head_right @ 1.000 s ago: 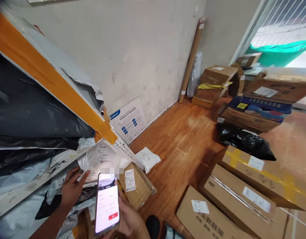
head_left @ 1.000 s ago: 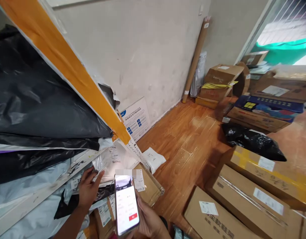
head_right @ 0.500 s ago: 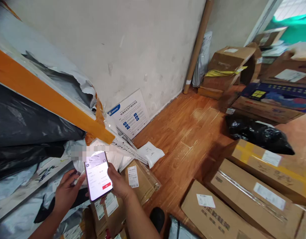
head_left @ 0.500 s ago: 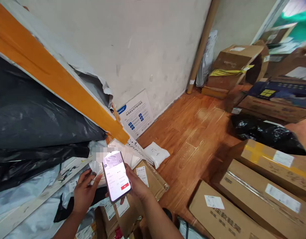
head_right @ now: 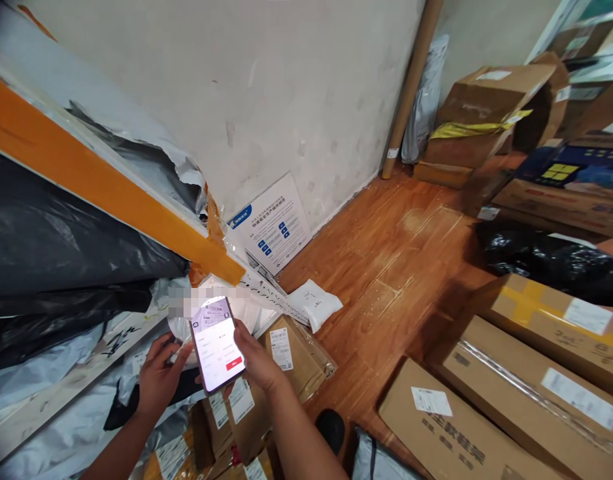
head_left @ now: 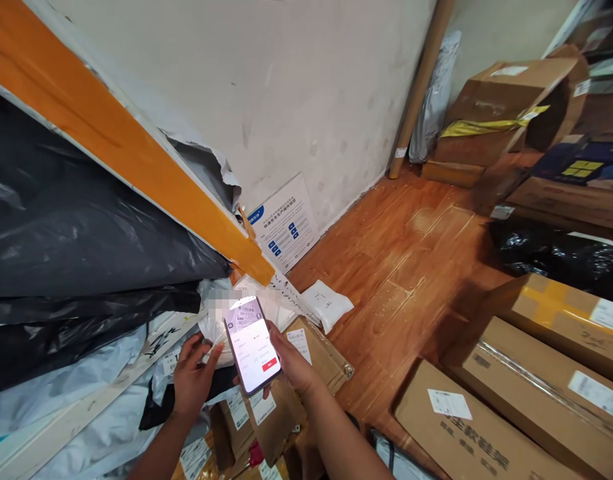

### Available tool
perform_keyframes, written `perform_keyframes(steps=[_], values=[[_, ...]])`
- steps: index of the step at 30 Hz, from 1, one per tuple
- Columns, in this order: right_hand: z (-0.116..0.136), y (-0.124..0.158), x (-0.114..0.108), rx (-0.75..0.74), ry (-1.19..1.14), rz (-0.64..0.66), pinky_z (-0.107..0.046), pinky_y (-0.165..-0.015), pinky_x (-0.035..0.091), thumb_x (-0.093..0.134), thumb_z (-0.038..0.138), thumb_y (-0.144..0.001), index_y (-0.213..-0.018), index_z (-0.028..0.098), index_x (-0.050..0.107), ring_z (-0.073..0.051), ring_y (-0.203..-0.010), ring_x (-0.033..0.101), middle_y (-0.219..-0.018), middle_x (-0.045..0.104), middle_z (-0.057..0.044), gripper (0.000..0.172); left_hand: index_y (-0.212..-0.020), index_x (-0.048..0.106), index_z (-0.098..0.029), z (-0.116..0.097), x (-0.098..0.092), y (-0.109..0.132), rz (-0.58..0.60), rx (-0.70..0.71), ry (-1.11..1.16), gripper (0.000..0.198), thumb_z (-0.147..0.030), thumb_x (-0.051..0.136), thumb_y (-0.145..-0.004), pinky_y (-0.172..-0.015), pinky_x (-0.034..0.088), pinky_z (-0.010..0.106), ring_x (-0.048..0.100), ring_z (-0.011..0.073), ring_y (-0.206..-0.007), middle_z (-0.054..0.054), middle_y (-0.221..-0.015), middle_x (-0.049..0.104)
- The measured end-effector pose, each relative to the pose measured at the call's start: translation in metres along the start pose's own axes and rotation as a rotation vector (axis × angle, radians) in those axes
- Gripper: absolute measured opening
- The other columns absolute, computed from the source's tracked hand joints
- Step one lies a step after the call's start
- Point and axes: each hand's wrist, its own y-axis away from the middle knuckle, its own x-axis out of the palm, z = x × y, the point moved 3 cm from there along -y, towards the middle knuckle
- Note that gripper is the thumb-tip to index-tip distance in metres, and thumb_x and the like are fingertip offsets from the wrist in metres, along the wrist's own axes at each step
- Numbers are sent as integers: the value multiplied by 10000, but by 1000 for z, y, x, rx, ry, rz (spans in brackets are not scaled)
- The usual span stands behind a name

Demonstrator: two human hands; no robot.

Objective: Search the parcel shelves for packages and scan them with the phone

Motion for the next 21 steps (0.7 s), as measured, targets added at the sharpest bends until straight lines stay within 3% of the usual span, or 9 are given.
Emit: perform_keyframes(steps=[5,10,13,17,21], values=[[1,1,-1,9,-11,33,-249,-405,466,597,645,-762,-1317,250,433,-229,-731,698,-986,716,-73,701,-637,660,-210,0,2,0,8,-2,15,539,-716,529,-766,-597,501,296,635,220,-862,76,-1018,608],[-1,0,-1,20,-19,81,-186,-288,344,565,651,-783,-1365,253,346,-204,-586,695,-985,720,-94,739,-640,652,-203,-1,1,0,-6,-1,15,548,-721,525,-767,-605,512,311,641,221,-837,79,-1025,613],[0,4,0,24,-19,89,-209,-309,392,555,623,-799,-1368,259,339,-223,-611,706,-1028,715,-105,710,-635,646,-201,-2,1,0,-9,8,12,552,-723,522,-768,-626,522,334,642,236,-847,88,-1008,620],[2,20,3,19,-23,61,-289,-470,516,654,346,-721,-1331,286,407,-285,-880,700,-1185,671,-71,661,-626,639,-196,-5,1,1,-32,20,18,567,-725,501,-775,-599,523,376,634,263,-829,133,-984,620],[4,43,5,-29,-4,6,-331,-832,507,642,85,-528,-1305,317,461,-242,-1115,600,-1249,638,29,831,-665,635,-201,-13,6,1,-52,22,41,489,-655,518,-805,-686,532,436,618,274,-845,153,-1008,613]])
